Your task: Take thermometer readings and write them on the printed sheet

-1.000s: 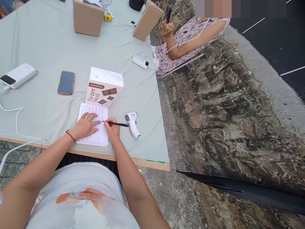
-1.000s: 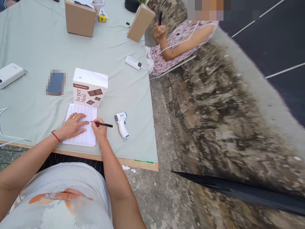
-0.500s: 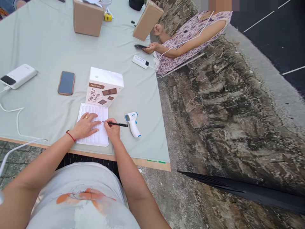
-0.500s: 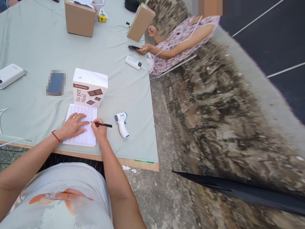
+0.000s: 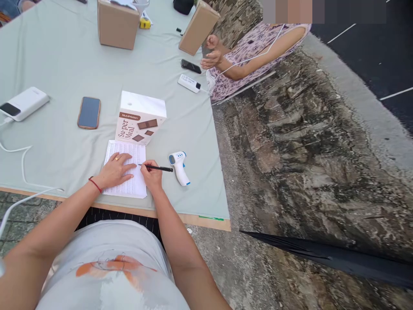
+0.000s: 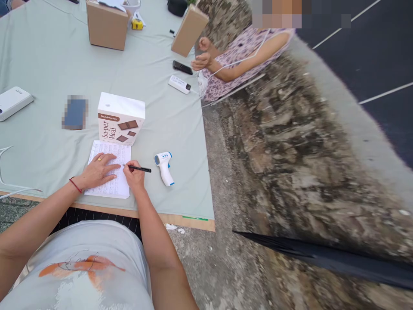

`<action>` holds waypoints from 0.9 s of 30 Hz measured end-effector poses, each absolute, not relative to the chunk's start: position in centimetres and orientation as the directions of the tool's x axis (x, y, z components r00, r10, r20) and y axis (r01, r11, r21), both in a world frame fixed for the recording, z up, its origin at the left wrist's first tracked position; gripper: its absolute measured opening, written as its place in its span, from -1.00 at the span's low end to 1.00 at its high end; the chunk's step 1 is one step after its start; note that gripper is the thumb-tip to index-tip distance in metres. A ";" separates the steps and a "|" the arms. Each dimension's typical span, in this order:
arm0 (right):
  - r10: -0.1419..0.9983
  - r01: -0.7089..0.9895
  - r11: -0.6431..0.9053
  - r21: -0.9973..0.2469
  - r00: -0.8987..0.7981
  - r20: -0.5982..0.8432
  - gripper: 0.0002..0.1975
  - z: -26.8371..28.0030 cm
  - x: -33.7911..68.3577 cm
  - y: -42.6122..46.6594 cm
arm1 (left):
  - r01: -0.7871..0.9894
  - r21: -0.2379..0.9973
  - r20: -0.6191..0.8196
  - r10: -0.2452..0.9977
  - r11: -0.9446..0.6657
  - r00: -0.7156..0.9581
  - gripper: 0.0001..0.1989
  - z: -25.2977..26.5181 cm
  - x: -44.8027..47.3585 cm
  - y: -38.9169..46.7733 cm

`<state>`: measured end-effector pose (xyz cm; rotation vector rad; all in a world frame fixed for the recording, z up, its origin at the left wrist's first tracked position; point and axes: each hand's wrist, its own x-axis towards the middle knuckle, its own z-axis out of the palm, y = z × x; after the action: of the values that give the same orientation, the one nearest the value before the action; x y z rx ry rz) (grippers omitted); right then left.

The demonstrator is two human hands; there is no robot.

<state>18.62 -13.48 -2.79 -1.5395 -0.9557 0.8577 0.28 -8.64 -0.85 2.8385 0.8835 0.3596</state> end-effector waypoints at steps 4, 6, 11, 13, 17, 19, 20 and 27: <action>0.916 0.131 -0.077 -0.988 0.400 -0.018 -0.86 -2.8 18.6 -13.5 | 0.537 0.220 0.187 0.575 -0.815 0.797 -0.62 -0.8 0.3 -8.6; 0.917 0.127 -0.070 -0.989 0.399 -0.014 -0.85 -2.8 18.6 -13.5 | 0.538 0.221 0.185 0.577 -0.813 0.796 -0.62 -0.8 0.3 -8.6; 0.913 0.134 -0.081 -0.988 0.407 -0.019 -0.86 -3.0 18.7 -13.5 | 0.539 0.227 0.186 0.579 -0.811 0.794 -0.62 -0.8 0.3 -8.6; 0.911 0.140 -0.088 -0.986 0.411 -0.023 -0.87 -3.0 18.7 -13.5 | 0.535 0.235 0.190 0.578 -0.812 0.793 -0.62 -0.8 0.3 -8.6; 0.901 0.130 -0.095 -0.987 0.433 -0.030 -0.85 -3.0 18.6 -13.5 | 0.534 0.228 0.186 0.575 -0.814 0.797 -0.62 -0.8 0.3 -8.6; 0.903 0.130 -0.089 -0.987 0.429 -0.025 -0.85 -3.0 18.6 -13.5 | 0.534 0.223 0.179 0.573 -0.816 0.800 -0.62 -0.8 0.3 -8.6; 0.904 0.132 -0.086 -0.988 0.428 -0.022 -0.85 -3.0 18.6 -13.5 | 0.534 0.225 0.178 0.573 -0.815 0.800 -0.62 -0.8 0.3 -8.6; 0.893 0.105 -0.112 -0.988 0.447 -0.054 -0.86 -2.9 18.7 -13.4 | 0.540 0.227 0.180 0.580 -0.811 0.795 -0.62 -0.8 0.3 -8.6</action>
<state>18.65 -13.44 -2.91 -1.5476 -0.9070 0.8559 0.30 -8.64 -0.78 2.8192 0.8862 0.3622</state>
